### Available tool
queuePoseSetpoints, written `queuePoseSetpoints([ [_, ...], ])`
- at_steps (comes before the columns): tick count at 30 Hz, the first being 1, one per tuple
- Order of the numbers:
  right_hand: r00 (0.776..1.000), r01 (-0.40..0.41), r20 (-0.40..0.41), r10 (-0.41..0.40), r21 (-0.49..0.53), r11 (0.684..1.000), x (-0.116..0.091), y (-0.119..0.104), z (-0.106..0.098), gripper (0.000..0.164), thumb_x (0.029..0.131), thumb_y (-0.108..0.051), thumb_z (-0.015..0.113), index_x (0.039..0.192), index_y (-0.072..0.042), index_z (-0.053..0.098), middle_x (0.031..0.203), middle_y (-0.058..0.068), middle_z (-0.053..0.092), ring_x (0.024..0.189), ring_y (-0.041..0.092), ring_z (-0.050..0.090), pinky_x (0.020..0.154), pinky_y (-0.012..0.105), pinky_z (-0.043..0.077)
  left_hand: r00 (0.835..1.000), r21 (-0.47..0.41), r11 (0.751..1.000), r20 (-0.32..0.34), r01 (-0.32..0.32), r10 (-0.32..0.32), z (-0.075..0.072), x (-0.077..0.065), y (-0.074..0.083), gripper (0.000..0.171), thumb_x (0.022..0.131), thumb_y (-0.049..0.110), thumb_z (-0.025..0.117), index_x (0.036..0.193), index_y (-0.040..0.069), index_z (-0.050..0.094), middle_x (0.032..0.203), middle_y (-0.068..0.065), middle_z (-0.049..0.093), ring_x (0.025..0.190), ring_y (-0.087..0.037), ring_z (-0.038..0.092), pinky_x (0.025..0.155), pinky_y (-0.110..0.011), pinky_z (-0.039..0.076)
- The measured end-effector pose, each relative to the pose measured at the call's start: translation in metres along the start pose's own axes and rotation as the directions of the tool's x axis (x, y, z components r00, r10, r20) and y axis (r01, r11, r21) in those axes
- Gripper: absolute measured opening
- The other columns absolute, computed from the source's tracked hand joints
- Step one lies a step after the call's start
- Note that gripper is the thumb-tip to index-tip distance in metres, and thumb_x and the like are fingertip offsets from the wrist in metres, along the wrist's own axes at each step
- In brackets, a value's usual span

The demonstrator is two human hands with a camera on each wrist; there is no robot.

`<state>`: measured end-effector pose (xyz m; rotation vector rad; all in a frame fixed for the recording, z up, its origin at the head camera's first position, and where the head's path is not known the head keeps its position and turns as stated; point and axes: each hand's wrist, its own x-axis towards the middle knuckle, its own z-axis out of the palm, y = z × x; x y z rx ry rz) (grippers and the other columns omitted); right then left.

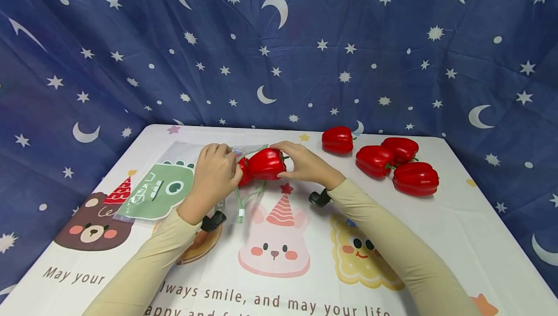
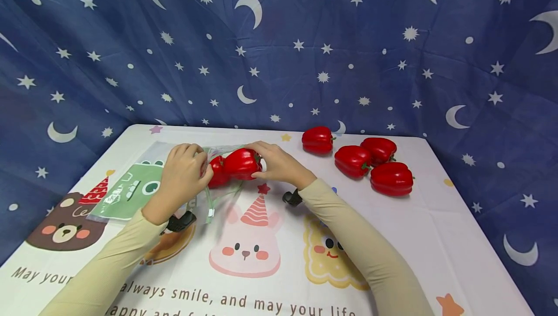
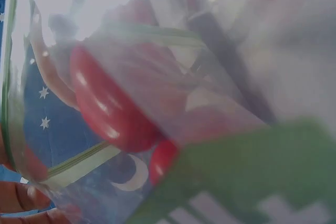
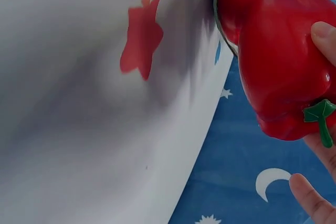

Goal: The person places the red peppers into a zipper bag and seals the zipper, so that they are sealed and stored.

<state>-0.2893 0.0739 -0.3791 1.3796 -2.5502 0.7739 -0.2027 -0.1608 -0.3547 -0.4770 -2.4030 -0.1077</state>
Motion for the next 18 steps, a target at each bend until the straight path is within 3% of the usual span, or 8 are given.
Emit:
queuePoseSetpoints([
  [8,0.999,-0.039,0.002,0.039,0.018,0.999,0.008,-0.006,0.010,0.069,0.073,-0.020,0.079,0.132,-0.003,0.047,0.128,0.010,0.058,0.118,0.023,0.057,0.104,0.036,0.043,1.000,0.001,1.000,-0.010,-0.002,0.002,0.000,0.000,0.000,0.013,0.076,0.009,0.057,0.072,0.000,0.064,0.085,-0.015,0.063,0.087,-0.034,0.055,0.091,-0.045,0.042],
  [18,0.999,0.009,-0.037,-0.009,-0.008,1.000,0.016,-0.007,0.023,0.066,0.074,-0.022,0.079,0.130,-0.006,0.050,0.123,0.009,0.057,0.111,0.024,0.059,0.099,0.034,0.047,1.000,0.013,1.000,-0.002,-0.003,0.003,0.000,0.000,0.001,0.013,0.077,0.010,0.056,0.069,0.000,0.062,0.086,-0.015,0.063,0.088,-0.034,0.055,0.091,-0.045,0.042],
])
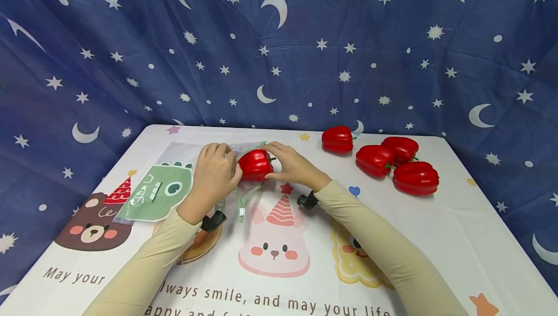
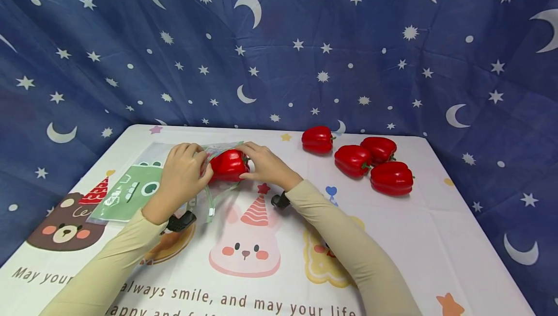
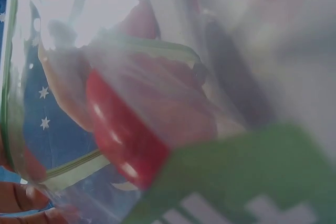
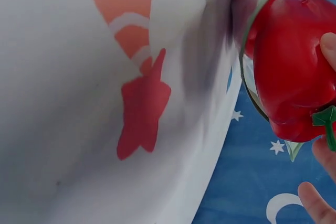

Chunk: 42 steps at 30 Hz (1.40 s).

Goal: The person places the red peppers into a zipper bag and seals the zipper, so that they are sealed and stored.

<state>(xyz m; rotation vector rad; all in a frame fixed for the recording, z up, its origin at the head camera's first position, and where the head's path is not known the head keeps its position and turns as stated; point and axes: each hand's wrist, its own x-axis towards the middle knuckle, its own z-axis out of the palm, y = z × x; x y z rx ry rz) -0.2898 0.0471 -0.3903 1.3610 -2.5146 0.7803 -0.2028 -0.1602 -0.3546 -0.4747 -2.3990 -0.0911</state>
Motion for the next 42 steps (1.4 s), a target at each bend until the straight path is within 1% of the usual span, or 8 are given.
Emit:
queuePoseSetpoints([
  [3,1.000,0.004,-0.007,-0.004,-0.005,1.000,0.001,-0.001,0.002,0.066,0.073,-0.023,0.079,0.131,-0.009,0.051,0.120,0.008,0.056,0.104,0.024,0.060,0.092,0.032,0.051,1.000,0.000,1.000,-0.009,-0.006,0.006,0.000,0.000,0.000,0.014,0.077,0.010,0.057,0.066,0.001,0.059,0.086,-0.016,0.063,0.087,-0.034,0.055,0.091,-0.045,0.042],
  [6,1.000,-0.007,0.008,0.007,0.002,1.000,0.002,-0.003,0.004,0.065,0.074,-0.023,0.079,0.131,-0.010,0.051,0.119,0.007,0.055,0.102,0.023,0.060,0.090,0.030,0.051,1.000,-0.001,1.000,-0.013,-0.011,0.011,0.000,0.000,0.000,0.015,0.077,0.010,0.057,0.064,0.002,0.059,0.086,-0.016,0.063,0.086,-0.034,0.055,0.090,-0.045,0.043],
  [12,0.999,-0.032,0.041,0.031,0.035,0.999,0.002,-0.004,0.009,0.065,0.075,-0.023,0.078,0.131,-0.009,0.050,0.121,0.006,0.055,0.104,0.020,0.059,0.093,0.029,0.050,1.000,-0.003,1.000,-0.004,-0.004,0.004,0.001,0.000,0.000,0.016,0.078,0.010,0.057,0.065,0.001,0.059,0.087,-0.017,0.063,0.088,-0.035,0.056,0.091,-0.045,0.042],
  [21,0.996,-0.047,0.076,0.044,0.037,0.998,0.002,-0.006,0.015,0.064,0.074,-0.022,0.078,0.128,-0.005,0.049,0.123,0.007,0.059,0.115,0.018,0.057,0.102,0.032,0.044,1.000,-0.012,1.000,-0.015,-0.001,0.000,0.001,-0.001,-0.002,0.016,0.077,0.010,0.057,0.064,0.002,0.057,0.085,-0.016,0.062,0.087,-0.035,0.056,0.091,-0.045,0.042],
  [25,0.993,-0.040,0.116,0.032,0.066,0.997,0.003,-0.008,0.018,0.062,0.075,-0.020,0.078,0.128,-0.004,0.050,0.124,0.008,0.059,0.115,0.019,0.057,0.103,0.031,0.043,1.000,-0.015,1.000,-0.016,-0.005,0.004,0.002,-0.001,-0.002,0.016,0.077,0.009,0.058,0.062,0.003,0.055,0.084,-0.016,0.062,0.086,-0.034,0.055,0.091,-0.045,0.042],
  [30,0.983,-0.012,0.181,-0.003,0.082,0.997,0.003,-0.008,0.020,0.062,0.077,-0.014,0.075,0.132,-0.006,0.049,0.132,0.007,0.055,0.123,0.019,0.052,0.107,0.032,0.039,1.000,-0.018,1.000,-0.013,-0.004,0.004,0.002,-0.001,-0.002,0.015,0.076,0.009,0.058,0.063,0.003,0.056,0.083,-0.016,0.062,0.086,-0.034,0.055,0.090,-0.045,0.042],
  [35,0.980,-0.001,0.198,-0.011,0.058,0.998,0.003,-0.009,0.020,0.062,0.078,-0.009,0.072,0.135,-0.006,0.047,0.136,0.008,0.052,0.127,0.020,0.049,0.109,0.032,0.038,1.000,-0.012,1.000,-0.007,-0.003,0.003,0.001,0.000,-0.001,0.015,0.076,0.009,0.058,0.062,0.003,0.055,0.084,-0.015,0.062,0.086,-0.034,0.056,0.090,-0.045,0.042],
  [42,0.987,-0.017,0.158,0.027,-0.064,0.998,0.007,-0.013,0.024,0.055,0.080,-0.014,0.073,0.130,-0.006,0.052,0.129,0.007,0.058,0.119,0.019,0.056,0.103,0.030,0.044,1.000,0.000,1.000,0.004,-0.007,0.007,0.000,0.000,-0.001,0.016,0.077,0.011,0.059,0.064,0.002,0.057,0.086,-0.016,0.063,0.087,-0.034,0.056,0.090,-0.045,0.043],
])
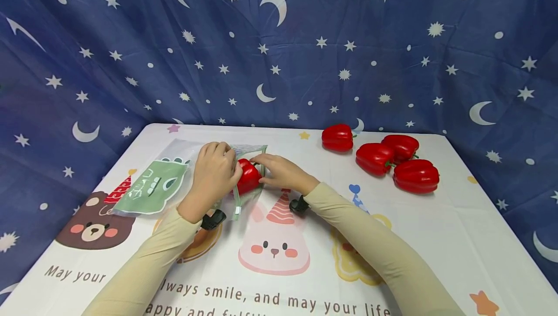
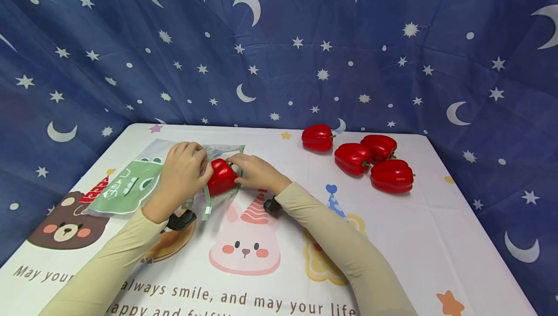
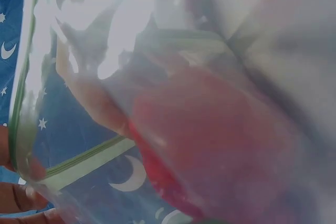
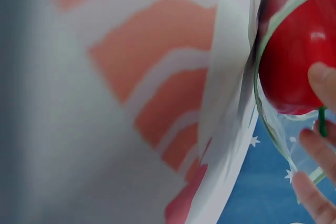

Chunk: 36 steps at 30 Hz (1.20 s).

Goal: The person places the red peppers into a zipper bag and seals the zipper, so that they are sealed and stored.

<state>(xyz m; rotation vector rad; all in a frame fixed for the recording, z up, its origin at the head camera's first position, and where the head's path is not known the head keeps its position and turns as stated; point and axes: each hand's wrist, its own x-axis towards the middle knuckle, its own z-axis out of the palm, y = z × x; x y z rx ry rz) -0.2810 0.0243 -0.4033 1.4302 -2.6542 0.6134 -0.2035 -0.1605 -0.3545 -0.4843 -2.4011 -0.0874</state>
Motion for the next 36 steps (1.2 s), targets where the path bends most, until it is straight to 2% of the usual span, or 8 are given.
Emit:
queuePoseSetpoints([
  [8,0.995,-0.048,-0.091,0.040,-0.093,0.994,0.007,-0.003,0.003,0.042,0.077,-0.020,0.075,0.113,-0.003,0.061,0.110,0.009,0.065,0.096,0.019,0.064,0.085,0.029,0.053,1.000,-0.001,1.000,-0.006,-0.015,0.015,0.002,-0.001,0.001,0.015,0.076,0.010,0.059,0.063,0.002,0.058,0.086,-0.016,0.064,0.086,-0.035,0.057,0.089,-0.045,0.044],
  [14,0.987,-0.119,-0.121,0.104,-0.127,0.985,0.010,-0.005,0.004,0.024,0.078,-0.021,0.075,0.093,-0.004,0.067,0.091,0.006,0.069,0.082,0.018,0.065,0.076,0.030,0.053,0.999,0.006,0.999,-0.001,-0.037,0.037,0.005,-0.004,0.001,0.012,0.075,0.011,0.059,0.071,0.000,0.063,0.086,-0.015,0.063,0.086,-0.033,0.057,0.086,-0.045,0.044],
  [18,0.982,-0.159,-0.128,0.142,-0.132,0.978,0.010,-0.005,0.004,0.023,0.078,-0.023,0.074,0.088,-0.004,0.067,0.085,0.005,0.069,0.077,0.017,0.065,0.071,0.031,0.053,0.999,0.012,0.999,0.008,-0.043,0.043,0.005,-0.005,0.002,0.013,0.075,0.012,0.060,0.075,0.000,0.065,0.087,-0.015,0.063,0.086,-0.032,0.057,0.083,-0.044,0.044],
  [23,0.981,-0.155,-0.138,0.132,-0.168,0.973,0.007,-0.002,0.003,0.027,0.078,-0.029,0.075,0.093,-0.007,0.069,0.089,0.003,0.070,0.080,0.017,0.066,0.074,0.032,0.054,0.999,0.008,0.999,0.030,-0.035,0.034,0.005,-0.006,0.002,0.013,0.076,0.013,0.060,0.075,0.001,0.065,0.088,-0.015,0.063,0.088,-0.032,0.057,0.086,-0.044,0.044],
  [27,0.980,-0.154,-0.153,0.124,-0.203,0.967,0.001,0.002,-0.003,0.039,0.076,-0.036,0.075,0.104,-0.010,0.067,0.098,0.003,0.069,0.086,0.019,0.066,0.079,0.035,0.053,0.999,0.000,1.000,0.044,-0.025,0.025,0.005,-0.007,0.001,0.014,0.077,0.014,0.060,0.076,0.000,0.064,0.089,-0.015,0.062,0.089,-0.033,0.056,0.087,-0.045,0.043],
  [31,0.979,-0.158,-0.164,0.120,-0.239,0.958,-0.007,0.005,-0.014,0.055,0.073,-0.041,0.076,0.117,-0.012,0.061,0.110,0.004,0.065,0.094,0.022,0.064,0.083,0.037,0.052,0.999,-0.010,1.000,0.039,-0.024,0.024,0.005,-0.007,0.001,0.013,0.078,0.013,0.059,0.074,0.001,0.063,0.088,-0.015,0.062,0.088,-0.033,0.056,0.087,-0.045,0.043],
  [36,0.975,-0.176,-0.174,0.136,-0.242,0.954,-0.022,0.007,-0.037,0.067,0.072,-0.043,0.076,0.126,-0.011,0.054,0.121,0.006,0.060,0.107,0.024,0.060,0.091,0.041,0.049,0.999,-0.018,1.000,0.033,-0.022,0.023,0.005,-0.007,0.000,0.014,0.078,0.013,0.059,0.072,0.001,0.062,0.086,-0.015,0.061,0.088,-0.033,0.056,0.086,-0.045,0.043],
])
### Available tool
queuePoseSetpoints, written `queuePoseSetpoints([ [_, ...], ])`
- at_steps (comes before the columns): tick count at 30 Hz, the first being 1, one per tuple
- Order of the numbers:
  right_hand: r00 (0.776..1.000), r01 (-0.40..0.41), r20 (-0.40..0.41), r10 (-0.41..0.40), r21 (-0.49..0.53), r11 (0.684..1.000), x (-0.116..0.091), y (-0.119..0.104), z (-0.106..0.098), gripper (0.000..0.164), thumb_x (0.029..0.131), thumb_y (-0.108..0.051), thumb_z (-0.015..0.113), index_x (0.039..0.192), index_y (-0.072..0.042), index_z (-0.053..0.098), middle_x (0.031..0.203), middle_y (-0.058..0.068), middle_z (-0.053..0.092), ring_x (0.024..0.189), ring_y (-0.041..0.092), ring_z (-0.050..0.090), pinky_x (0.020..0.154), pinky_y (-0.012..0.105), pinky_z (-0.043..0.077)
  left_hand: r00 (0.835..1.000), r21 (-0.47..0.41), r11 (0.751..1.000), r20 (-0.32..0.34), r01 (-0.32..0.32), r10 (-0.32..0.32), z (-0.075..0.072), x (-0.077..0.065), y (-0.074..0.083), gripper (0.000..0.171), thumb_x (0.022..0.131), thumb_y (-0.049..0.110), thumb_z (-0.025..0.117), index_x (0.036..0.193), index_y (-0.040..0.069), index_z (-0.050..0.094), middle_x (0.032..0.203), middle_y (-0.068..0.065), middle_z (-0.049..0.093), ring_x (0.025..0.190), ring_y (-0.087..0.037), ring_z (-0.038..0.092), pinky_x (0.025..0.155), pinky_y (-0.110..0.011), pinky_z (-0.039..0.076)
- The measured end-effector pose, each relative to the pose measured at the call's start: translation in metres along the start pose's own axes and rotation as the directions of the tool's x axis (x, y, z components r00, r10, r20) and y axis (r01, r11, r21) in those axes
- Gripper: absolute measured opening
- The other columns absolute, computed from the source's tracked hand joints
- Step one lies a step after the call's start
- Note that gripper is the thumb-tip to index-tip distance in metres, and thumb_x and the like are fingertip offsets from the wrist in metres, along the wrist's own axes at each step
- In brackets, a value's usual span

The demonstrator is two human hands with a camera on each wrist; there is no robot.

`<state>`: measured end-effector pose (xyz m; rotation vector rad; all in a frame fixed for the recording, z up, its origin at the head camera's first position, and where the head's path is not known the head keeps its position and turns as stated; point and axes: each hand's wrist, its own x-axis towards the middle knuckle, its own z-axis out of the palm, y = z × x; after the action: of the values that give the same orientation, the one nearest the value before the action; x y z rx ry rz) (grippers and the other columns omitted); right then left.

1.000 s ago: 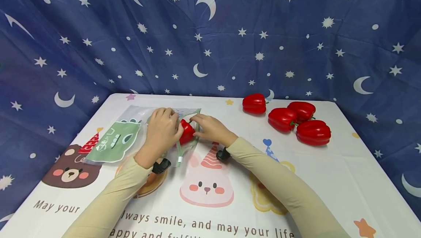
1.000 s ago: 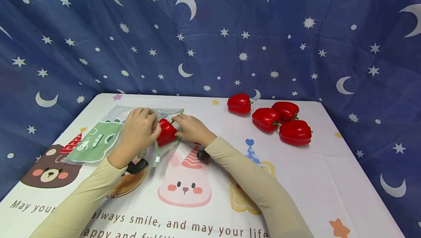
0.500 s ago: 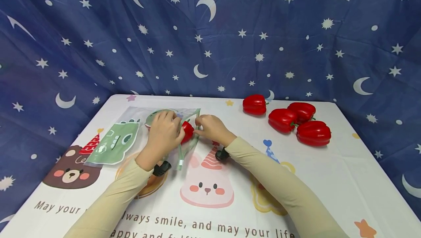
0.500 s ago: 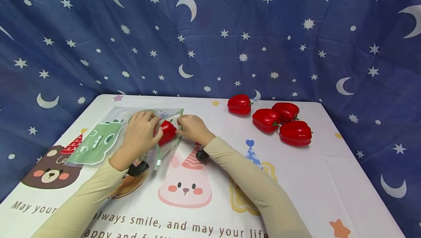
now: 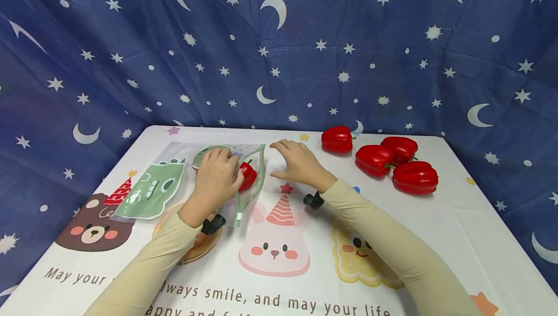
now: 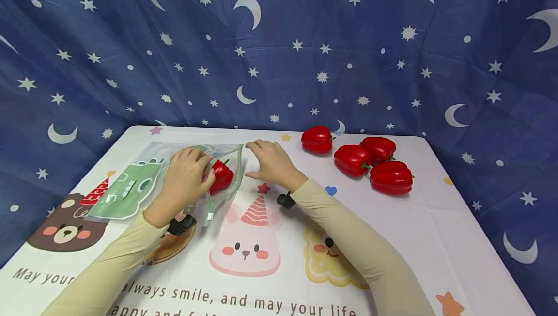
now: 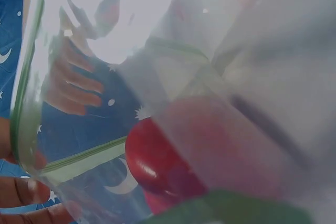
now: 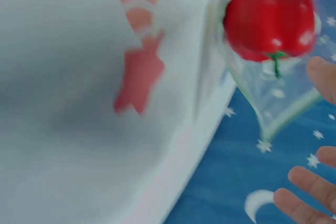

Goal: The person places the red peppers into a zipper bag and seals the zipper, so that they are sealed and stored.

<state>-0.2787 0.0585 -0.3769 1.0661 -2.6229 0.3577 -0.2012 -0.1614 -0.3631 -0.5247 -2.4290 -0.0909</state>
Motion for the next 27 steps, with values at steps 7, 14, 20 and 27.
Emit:
queuePoseSetpoints([
  [7,1.000,-0.018,-0.005,0.018,-0.050,0.999,-0.022,0.017,-0.041,0.075,0.069,-0.044,0.078,0.130,-0.010,0.051,0.127,0.010,0.057,0.117,0.027,0.054,0.099,0.046,0.044,1.000,-0.002,1.000,-0.010,-0.004,0.003,0.000,0.000,0.000,0.013,0.077,0.013,0.059,0.073,0.001,0.063,0.086,-0.016,0.062,0.087,-0.034,0.056,0.085,-0.045,0.044],
  [14,1.000,-0.012,0.001,0.012,-0.078,0.997,-0.055,0.037,-0.079,0.080,0.065,-0.040,0.082,0.131,-0.007,0.049,0.127,0.014,0.055,0.117,0.030,0.052,0.098,0.052,0.042,1.000,-0.006,1.000,-0.027,-0.010,0.010,-0.001,0.000,-0.001,0.013,0.077,0.011,0.059,0.067,0.003,0.058,0.085,-0.015,0.061,0.085,-0.034,0.056,0.084,-0.045,0.044],
  [20,0.995,-0.076,0.050,0.081,-0.088,0.993,-0.086,0.055,-0.106,0.083,0.063,-0.033,0.085,0.132,-0.006,0.048,0.131,0.018,0.053,0.119,0.034,0.050,0.100,0.057,0.040,0.999,-0.009,1.000,-0.031,-0.008,0.008,-0.001,0.000,-0.001,0.015,0.076,0.011,0.059,0.063,0.004,0.055,0.084,-0.015,0.061,0.085,-0.034,0.055,0.084,-0.045,0.044],
  [27,0.981,-0.181,0.050,0.187,-0.096,0.979,-0.119,0.075,-0.128,0.083,0.062,-0.028,0.086,0.133,-0.008,0.047,0.131,0.019,0.051,0.116,0.038,0.050,0.092,0.058,0.046,0.999,-0.010,1.000,-0.032,-0.010,0.010,-0.001,0.000,0.000,0.015,0.076,0.011,0.059,0.064,0.004,0.055,0.084,-0.015,0.061,0.084,-0.034,0.056,0.084,-0.045,0.044],
])
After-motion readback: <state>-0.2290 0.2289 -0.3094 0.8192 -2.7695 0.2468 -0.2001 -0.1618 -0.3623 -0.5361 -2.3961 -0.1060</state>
